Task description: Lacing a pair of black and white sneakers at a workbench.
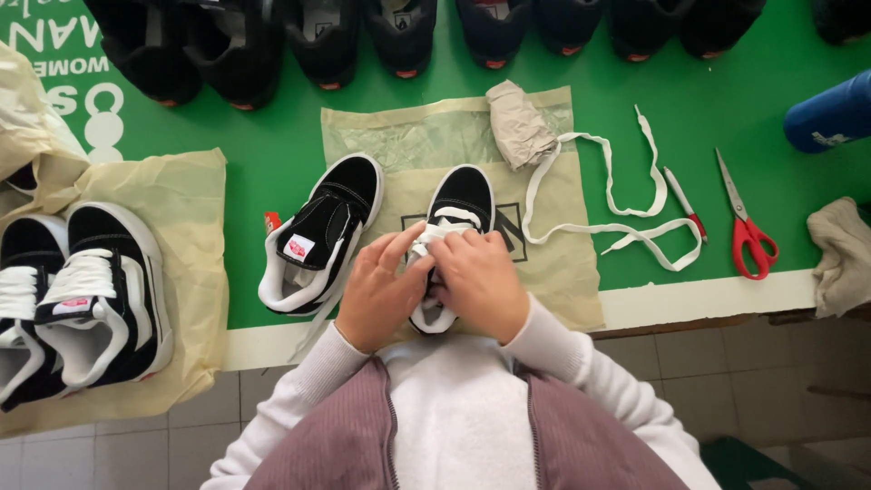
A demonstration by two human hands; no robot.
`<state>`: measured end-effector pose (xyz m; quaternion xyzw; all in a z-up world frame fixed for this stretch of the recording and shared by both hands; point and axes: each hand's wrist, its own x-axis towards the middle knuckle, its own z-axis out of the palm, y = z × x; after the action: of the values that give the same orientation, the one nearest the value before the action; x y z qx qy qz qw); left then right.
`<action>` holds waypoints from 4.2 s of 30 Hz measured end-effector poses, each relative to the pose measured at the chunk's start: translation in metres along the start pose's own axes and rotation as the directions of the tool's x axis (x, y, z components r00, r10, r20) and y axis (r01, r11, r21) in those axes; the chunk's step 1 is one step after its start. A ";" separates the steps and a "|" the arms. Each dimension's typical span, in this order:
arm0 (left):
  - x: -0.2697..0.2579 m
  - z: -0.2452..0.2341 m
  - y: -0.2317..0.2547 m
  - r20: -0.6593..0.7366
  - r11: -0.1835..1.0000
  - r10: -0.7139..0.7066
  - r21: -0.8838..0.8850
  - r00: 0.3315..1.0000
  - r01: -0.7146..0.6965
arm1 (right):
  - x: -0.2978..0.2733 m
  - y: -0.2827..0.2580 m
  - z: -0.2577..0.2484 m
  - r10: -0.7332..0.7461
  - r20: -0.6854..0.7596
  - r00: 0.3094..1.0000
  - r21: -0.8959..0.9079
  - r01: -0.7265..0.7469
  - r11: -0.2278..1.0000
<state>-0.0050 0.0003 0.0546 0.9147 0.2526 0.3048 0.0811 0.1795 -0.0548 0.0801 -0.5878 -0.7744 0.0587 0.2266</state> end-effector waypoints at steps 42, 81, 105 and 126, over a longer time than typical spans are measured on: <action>0.040 0.001 -0.011 0.103 0.924 0.338 0.152 0.936 -0.350 | -0.038 0.050 0.040 0.095 -0.260 0.961 0.445 0.032 0.895; 0.102 -0.151 0.042 0.142 0.737 0.110 -0.676 0.984 0.015 | 0.001 0.024 -0.056 -0.208 -0.117 0.971 0.759 0.223 0.612; 0.055 -0.011 0.015 0.285 0.963 0.256 0.007 0.924 -0.269 | -0.073 0.077 -0.011 0.433 -0.156 0.888 0.658 -0.233 0.716; 0.029 0.017 0.029 0.155 0.963 -0.152 -0.199 0.976 0.182 | -0.065 0.035 0.016 0.208 -0.366 0.907 0.267 -0.112 0.957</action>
<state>0.0370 -0.0097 0.0653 0.8952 0.2886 0.2578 0.2211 0.2174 -0.1028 0.0350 -0.6179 -0.6495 0.0518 0.4400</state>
